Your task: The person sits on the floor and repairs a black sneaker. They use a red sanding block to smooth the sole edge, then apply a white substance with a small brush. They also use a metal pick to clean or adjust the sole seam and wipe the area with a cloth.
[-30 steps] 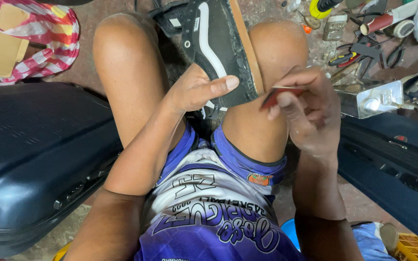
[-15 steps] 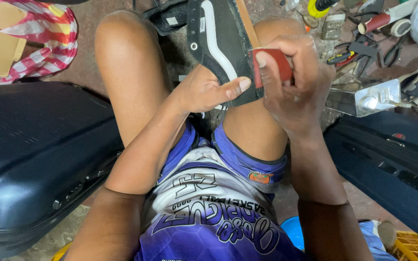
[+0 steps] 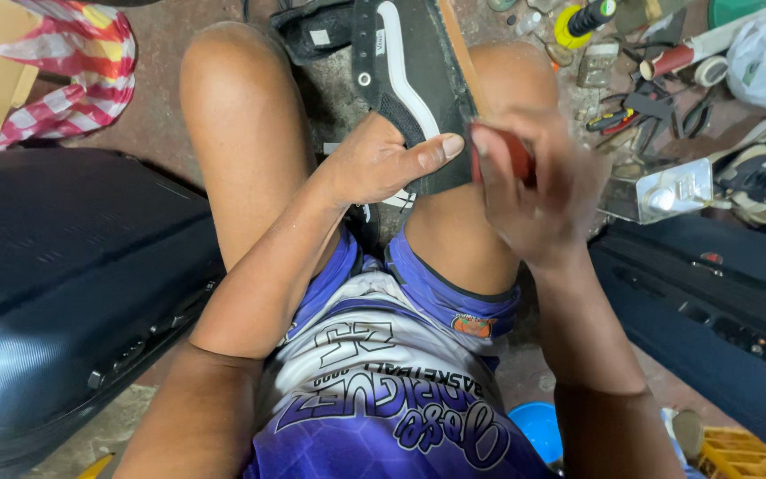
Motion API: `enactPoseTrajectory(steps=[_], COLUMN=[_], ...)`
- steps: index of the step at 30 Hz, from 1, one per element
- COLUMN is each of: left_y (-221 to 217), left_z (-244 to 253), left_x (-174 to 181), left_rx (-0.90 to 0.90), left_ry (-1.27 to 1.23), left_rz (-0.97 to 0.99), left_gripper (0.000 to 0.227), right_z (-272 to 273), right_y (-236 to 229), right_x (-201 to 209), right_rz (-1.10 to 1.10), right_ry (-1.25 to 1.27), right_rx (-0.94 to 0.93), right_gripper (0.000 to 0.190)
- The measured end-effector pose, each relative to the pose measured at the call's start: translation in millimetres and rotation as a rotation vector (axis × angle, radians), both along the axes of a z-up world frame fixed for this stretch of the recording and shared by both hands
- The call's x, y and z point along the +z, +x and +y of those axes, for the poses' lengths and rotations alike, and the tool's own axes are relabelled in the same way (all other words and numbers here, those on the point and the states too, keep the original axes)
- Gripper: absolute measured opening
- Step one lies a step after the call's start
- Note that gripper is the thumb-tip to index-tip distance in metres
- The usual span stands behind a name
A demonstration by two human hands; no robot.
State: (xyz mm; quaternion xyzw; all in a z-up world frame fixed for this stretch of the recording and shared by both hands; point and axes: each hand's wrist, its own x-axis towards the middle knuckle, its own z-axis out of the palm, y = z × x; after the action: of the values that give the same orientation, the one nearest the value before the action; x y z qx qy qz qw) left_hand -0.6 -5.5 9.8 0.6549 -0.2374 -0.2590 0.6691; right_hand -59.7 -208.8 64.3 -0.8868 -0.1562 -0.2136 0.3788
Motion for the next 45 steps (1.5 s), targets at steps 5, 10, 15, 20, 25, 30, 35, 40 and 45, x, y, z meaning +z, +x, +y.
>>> enactPoseTrajectory(steps=[5, 10, 15, 20, 25, 30, 35, 40, 45], left_y=[-2, 2, -2, 1, -3, -5, -14, 0, 16], left_z=[0, -1, 3, 3, 14, 12, 30, 33, 17], left_x=[-4, -7, -16, -20, -32, -49, -48, -49, -58], left_rx=[-0.021, -0.007, -0.007, 0.013, 0.061, 0.288, 0.434, 0.405, 0.411], left_ry=[-0.024, -0.085, 0.039, -0.106, -0.260, -0.092, -0.183, -0.229, -0.153], left_rz=[-0.101, -0.037, -0.055, 0.074, 0.107, 0.201, 0.466, 0.431, 0.432], left_gripper=[0.028, 0.028, 0.034, 0.040, 0.049, 0.039, 0.043, 0.051, 0.059], right_z=[4, 2, 7, -3, -39, -76, -121, -142, -136], right_y=[6, 8, 2, 47, 41, 2, -72, -133, -159], right_x=[0, -1, 5, -6, -5, -37, -101, -181, -273], right_rz=[0.028, 0.017, -0.036, -0.132, 0.170, 0.271, 0.300, 0.460, 0.746], right_ry=[-0.029, 0.024, -0.082, 0.049, 0.984, 1.182, 1.205, 1.019, 0.791], right_rx=[-0.047, 0.033, -0.005, -0.121, 0.048, 0.027, -0.337, -0.579, -0.617], right_gripper=[0.014, 0.010, 0.015, 0.012, 0.019, 0.023, 0.027, 0.023, 0.016])
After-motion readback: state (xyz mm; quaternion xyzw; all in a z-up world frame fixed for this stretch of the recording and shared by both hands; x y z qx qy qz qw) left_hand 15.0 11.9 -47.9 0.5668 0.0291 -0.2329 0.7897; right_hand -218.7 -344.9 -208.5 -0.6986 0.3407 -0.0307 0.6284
